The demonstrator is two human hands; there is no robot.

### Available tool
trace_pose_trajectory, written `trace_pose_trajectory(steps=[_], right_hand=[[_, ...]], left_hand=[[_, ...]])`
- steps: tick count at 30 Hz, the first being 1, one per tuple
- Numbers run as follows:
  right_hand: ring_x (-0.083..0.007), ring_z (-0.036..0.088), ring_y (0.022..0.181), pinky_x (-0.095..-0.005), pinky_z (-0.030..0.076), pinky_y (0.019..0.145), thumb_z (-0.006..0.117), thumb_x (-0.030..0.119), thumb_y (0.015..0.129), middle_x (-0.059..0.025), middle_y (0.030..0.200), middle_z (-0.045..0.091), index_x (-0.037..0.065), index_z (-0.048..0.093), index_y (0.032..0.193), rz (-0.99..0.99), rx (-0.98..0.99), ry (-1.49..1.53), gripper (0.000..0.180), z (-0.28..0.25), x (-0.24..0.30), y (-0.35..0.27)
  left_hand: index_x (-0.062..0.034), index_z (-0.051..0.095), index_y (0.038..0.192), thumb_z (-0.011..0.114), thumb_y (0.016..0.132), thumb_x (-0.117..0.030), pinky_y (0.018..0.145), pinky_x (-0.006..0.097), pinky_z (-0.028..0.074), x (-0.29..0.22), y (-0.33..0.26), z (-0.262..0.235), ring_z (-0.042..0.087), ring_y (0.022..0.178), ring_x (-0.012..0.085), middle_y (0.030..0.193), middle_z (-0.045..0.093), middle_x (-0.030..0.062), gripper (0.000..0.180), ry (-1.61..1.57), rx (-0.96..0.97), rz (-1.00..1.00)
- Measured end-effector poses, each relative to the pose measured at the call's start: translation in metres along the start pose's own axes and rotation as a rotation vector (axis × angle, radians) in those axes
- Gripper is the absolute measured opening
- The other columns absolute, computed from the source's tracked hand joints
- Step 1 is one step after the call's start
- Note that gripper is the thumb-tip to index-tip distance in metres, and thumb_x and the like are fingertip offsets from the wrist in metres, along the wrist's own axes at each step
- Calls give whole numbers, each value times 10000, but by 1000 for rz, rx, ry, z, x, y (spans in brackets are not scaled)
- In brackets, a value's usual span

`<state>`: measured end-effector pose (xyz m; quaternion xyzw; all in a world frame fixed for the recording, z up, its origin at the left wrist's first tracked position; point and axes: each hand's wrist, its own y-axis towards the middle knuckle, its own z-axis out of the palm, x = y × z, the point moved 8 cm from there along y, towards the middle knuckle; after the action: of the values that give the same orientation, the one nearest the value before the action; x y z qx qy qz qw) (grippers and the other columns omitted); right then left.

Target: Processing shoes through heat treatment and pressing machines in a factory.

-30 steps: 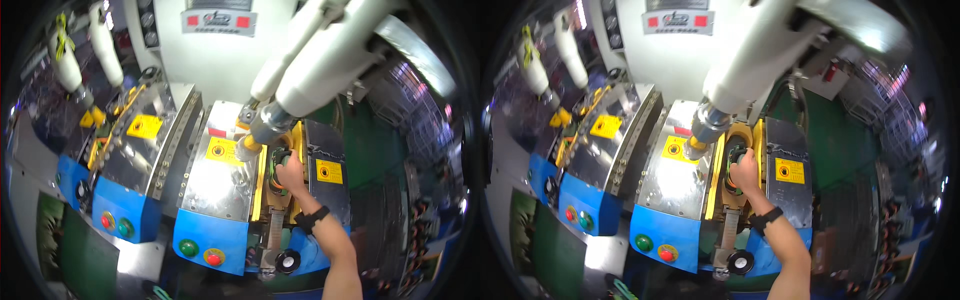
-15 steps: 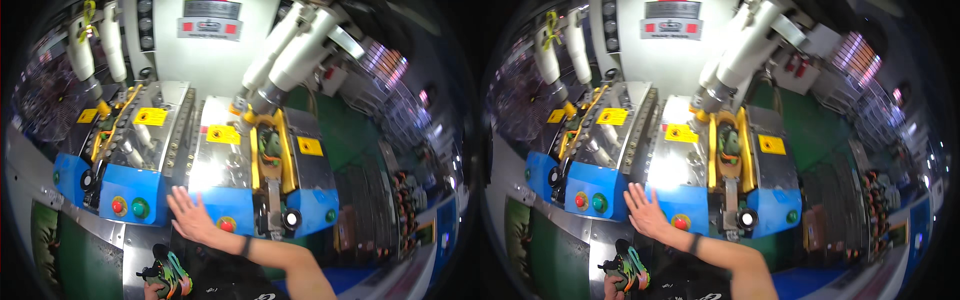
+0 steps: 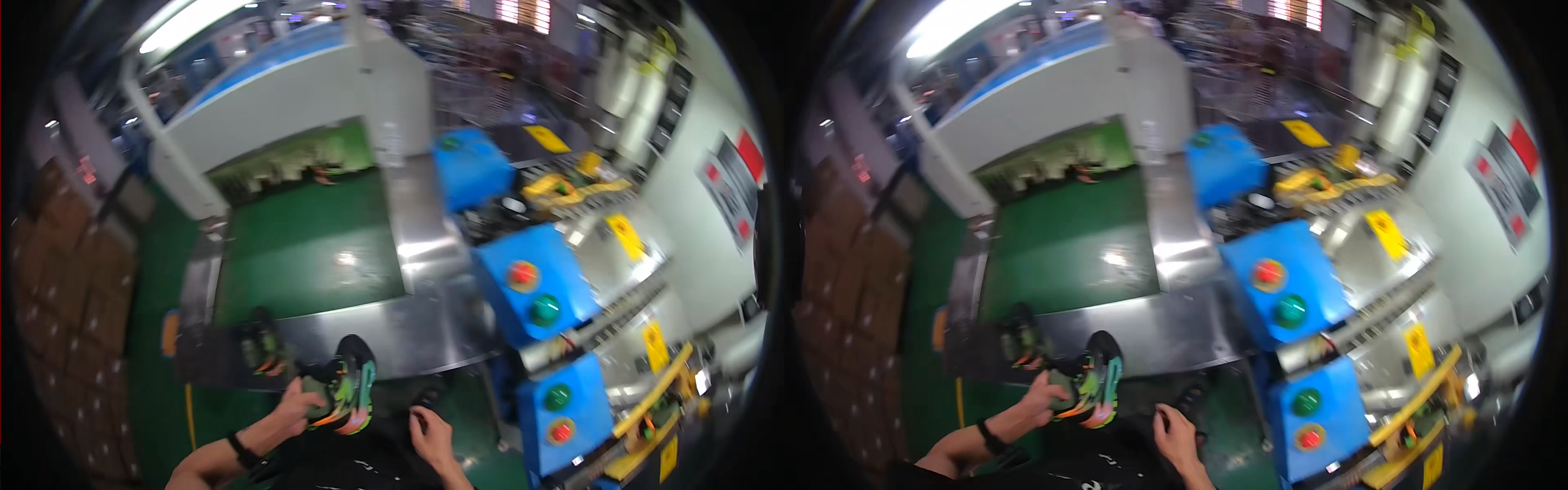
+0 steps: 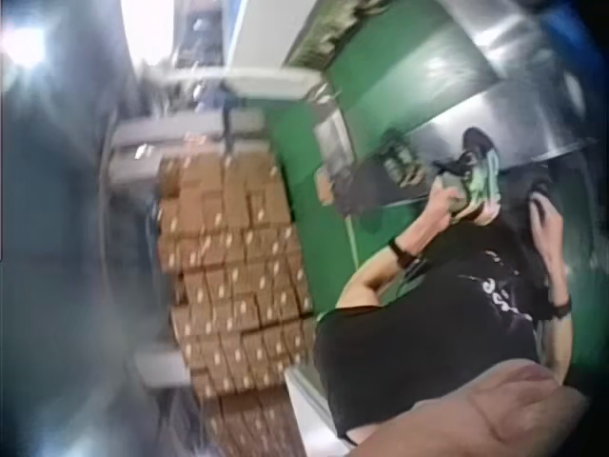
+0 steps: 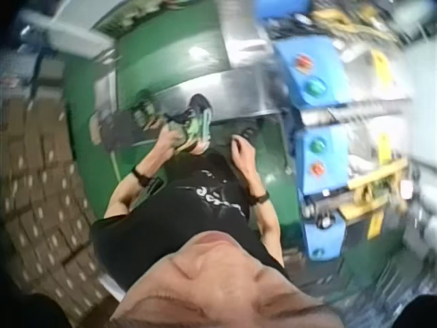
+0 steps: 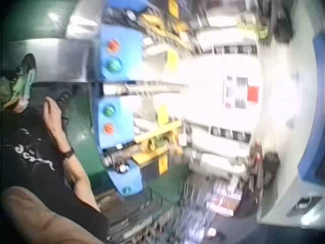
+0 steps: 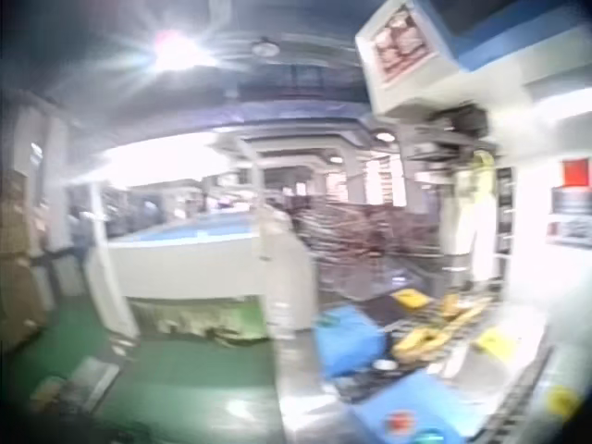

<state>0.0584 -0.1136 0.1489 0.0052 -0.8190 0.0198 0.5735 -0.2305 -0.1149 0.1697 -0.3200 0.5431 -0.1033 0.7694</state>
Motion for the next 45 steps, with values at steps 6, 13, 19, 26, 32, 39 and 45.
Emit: trace_pose_trajectory(steps=[6,13,19,26,32,39,45], right_hand=[[-120,647,842,-264,514,768,620,65,874,-80,927,690,4,647,1048,-14,405,6,186,54,56,13],[-347,246,1434,-478,334,1092,632,18,785,-199,1551,222,87,138,1524,402,440,286,892,114,45,26],[-333,477,1242,-403,375,1045,697,59,727,-250,1328,461,-35,233,1436,282,227,-145,853,260,61,48],[-257,581,1017,-379,460,915,631,25,686,-153,1089,580,-18,367,1345,599,127,252,711,267,63,67],[-250,483,1192,-353,360,1056,630,50,714,-155,1215,515,-34,352,1357,458,-156,388,706,198,142,39],[-180,460,1206,-310,346,1061,633,47,771,-117,1282,483,-19,243,1441,316,-844,430,778,148,274,-130],[-204,415,1288,-352,264,1128,738,92,755,-119,1377,463,-17,321,1422,324,-1506,339,794,296,434,-266]], left_hand=[[20,371,1340,653,678,-118,1042,393,384,16,51,-74,508,1165,334,1201,524,207,733,728,-234,458],[43,315,1393,729,708,-142,1100,393,317,-22,19,-108,397,1315,372,1364,423,267,821,820,-397,643],[59,247,1424,661,748,-83,1112,442,288,-26,49,-237,374,1321,389,1358,403,281,805,498,-652,348],[-54,494,1132,569,696,16,814,338,492,-73,106,-269,561,882,152,943,542,33,448,153,-139,213],[-26,394,1321,538,662,60,937,357,485,-139,118,-206,585,1048,242,1174,539,101,680,259,279,-24],[-4,354,1375,573,674,32,941,365,474,-168,14,-30,570,1078,249,1201,536,117,735,490,1142,12],[26,380,1355,644,601,-7,944,401,502,-231,-105,-25,610,1075,289,1220,561,164,799,673,1949,-562]])
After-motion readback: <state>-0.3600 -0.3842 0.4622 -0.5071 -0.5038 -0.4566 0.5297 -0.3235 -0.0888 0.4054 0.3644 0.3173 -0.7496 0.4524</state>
